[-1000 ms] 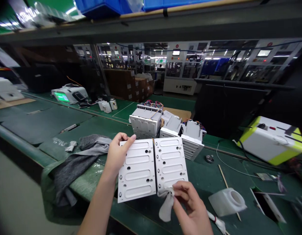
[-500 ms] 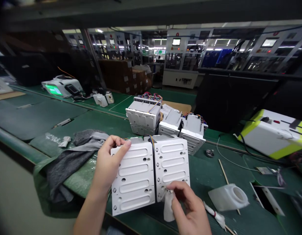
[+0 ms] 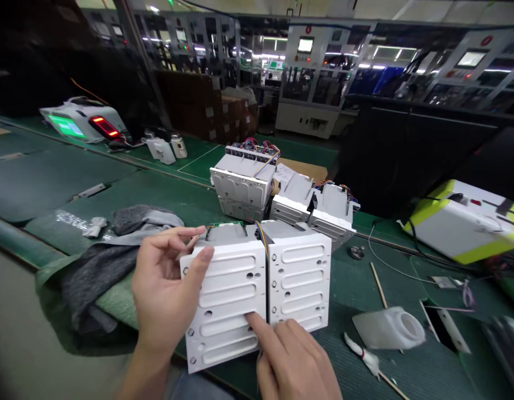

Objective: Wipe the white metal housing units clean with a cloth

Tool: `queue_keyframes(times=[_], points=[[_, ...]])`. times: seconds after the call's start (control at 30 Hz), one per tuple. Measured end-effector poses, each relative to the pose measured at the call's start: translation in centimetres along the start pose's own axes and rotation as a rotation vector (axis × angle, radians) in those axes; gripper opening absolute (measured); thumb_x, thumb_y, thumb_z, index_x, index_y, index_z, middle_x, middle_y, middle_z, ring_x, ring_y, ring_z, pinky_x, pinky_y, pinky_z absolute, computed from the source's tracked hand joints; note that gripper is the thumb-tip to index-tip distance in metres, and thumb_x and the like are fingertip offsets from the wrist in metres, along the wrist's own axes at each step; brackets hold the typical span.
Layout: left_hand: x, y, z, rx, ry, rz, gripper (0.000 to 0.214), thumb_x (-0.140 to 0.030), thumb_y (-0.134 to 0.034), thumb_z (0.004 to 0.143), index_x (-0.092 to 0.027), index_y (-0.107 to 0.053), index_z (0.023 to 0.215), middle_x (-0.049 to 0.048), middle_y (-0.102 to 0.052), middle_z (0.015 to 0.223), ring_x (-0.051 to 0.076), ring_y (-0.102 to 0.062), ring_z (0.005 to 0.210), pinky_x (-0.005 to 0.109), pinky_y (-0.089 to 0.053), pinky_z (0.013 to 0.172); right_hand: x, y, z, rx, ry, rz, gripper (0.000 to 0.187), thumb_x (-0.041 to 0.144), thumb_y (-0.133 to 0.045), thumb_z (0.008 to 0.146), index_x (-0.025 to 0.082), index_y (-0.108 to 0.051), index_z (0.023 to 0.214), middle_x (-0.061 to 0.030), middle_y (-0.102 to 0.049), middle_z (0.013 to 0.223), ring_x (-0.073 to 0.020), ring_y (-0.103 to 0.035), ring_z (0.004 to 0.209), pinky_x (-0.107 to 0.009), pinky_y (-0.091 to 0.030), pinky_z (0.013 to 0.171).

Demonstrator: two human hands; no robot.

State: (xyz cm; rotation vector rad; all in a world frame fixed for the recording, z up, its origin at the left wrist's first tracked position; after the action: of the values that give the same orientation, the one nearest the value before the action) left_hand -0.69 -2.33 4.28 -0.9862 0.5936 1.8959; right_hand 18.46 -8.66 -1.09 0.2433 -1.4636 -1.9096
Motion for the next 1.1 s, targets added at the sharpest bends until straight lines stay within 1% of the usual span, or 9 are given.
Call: queue_keyframes(times=[0.1,0.23,0.33,0.4,0.53,0.6,0.73,0.87,1.1], points=[[-0.8,1.2,-1.5,0.063,-0.138,0.037,0.026,-0.012,-0.069,0.08,-0.021,-0.051,0.096,0.0091,-0.053,0.121,0.027,-0.055,0.121,0.048,-0.05,0.1,0.0,-0.3,-0.2,0.015,0.014,-0.048,0.046,0.009,-0.042,0.087,0.021,-0.046,0.131,-0.0015,-0.06,0.075,-0.017,-0.063,0.065,-0.025,-0.053,0.057],[-2.6,2.4,-6.4,0.241,-0.449,0.357,0.021,-0.012,-0.072,0.075,-0.023,-0.065,0.091,0.0058,-0.04,0.144,0.035,-0.042,0.133,0.059,-0.042,0.106,0.1,-0.2,-0.1,0.028,0.015,-0.049,0.048,0.009,-0.042,0.086,0.021,-0.044,0.132,-0.0018,-0.059,0.076,-0.0175,-0.063,0.065,-0.026,-0.054,0.057],[-1.8,2.5,-9.3,0.356,-0.374,0.559,0.034,-0.043,-0.073,0.077,-0.029,-0.07,0.108,0.0049,-0.024,0.158,0.039,-0.03,0.14,0.063,-0.03,0.112,0.3,0.2,0.4,-0.006,0.018,-0.023,0.046,0.008,-0.04,0.086,0.021,-0.044,0.131,-0.0016,-0.059,0.074,-0.0178,-0.063,0.063,-0.027,-0.054,0.056],[-0.9,2.3,-10.4,0.405,-0.329,0.614,0.044,-0.046,-0.074,0.077,-0.028,-0.067,0.116,0.0052,-0.016,0.161,0.042,-0.027,0.141,0.065,-0.027,0.112,0.4,0.6,0.7,-0.037,0.006,-0.016,0.045,0.008,-0.039,0.087,0.021,-0.046,0.129,-0.0011,-0.058,0.072,-0.0176,-0.062,0.061,-0.027,-0.054,0.054],[0.0,2.0,-10.8,0.437,-0.386,0.651,0.051,-0.008,-0.076,0.072,-0.027,-0.065,0.119,0.004,-0.01,0.163,0.04,-0.027,0.142,0.061,-0.034,0.111,-0.1,1.0,0.3,-0.051,-0.021,0.113,0.041,0.01,-0.041,0.09,0.024,-0.048,0.127,-0.0011,-0.063,0.077,-0.0144,-0.066,0.069,-0.022,-0.056,0.062],[0.1,2.0,-10.7,0.437,-0.419,0.627,0.053,-0.001,-0.075,0.069,-0.023,-0.065,0.116,0.0061,-0.009,0.163,0.04,-0.027,0.142,0.058,-0.039,0.109,-0.9,1.1,-0.4,-0.073,-0.075,0.215,0.034,0.013,-0.046,0.09,0.025,-0.051,0.122,-0.0004,-0.067,0.084,-0.012,-0.069,0.077,-0.017,-0.056,0.068],[0.2,2.2,-10.9,0.404,-0.458,0.591,0.049,-0.003,-0.077,0.068,-0.022,-0.066,0.112,0.0081,-0.01,0.163,0.042,-0.031,0.14,0.052,-0.046,0.105,-3.0,1.4,-2.3,-0.196,-0.24,0.291,0.017,0.019,-0.055,0.091,0.025,-0.055,0.107,0.0007,-0.068,0.087,-0.0093,-0.069,0.076,-0.012,-0.054,0.068],[0.4,2.2,-11.1,0.394,-0.477,0.586,0.046,-0.006,-0.079,0.068,-0.021,-0.066,0.109,0.0092,-0.014,0.162,0.042,-0.035,0.138,0.051,-0.048,0.104,-3.2,2.0,-2.9,-0.333,-0.272,0.229,0.01,0.019,-0.058,0.09,0.023,-0.062,0.099,-0.007,-0.06,0.106,-0.014,-0.064,0.099,-0.018,-0.055,0.079],[0.5,2.3,-11.1,0.372,-0.496,0.605,0.045,-0.008,-0.079,0.069,-0.021,-0.066,0.11,0.0106,-0.021,0.16,0.042,-0.039,0.136,0.05,-0.051,0.101,-1.1,2.7,-1.6,-0.365,-0.085,0.109,0.026,0.004,-0.061,0.082,0.018,-0.061,0.104,-0.0062,-0.064,0.093,-0.0146,-0.063,0.088,-0.024,-0.052,0.073]])
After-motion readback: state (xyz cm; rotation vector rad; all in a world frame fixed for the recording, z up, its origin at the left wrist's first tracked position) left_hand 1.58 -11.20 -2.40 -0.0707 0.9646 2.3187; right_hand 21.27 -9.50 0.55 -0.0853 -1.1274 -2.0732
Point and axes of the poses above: each hand's wrist, its own z-axis towards the middle knuckle, its own y-axis out of the back of the hand, x = y × z, the point moved 5 cm from there along z, towards the middle knuckle
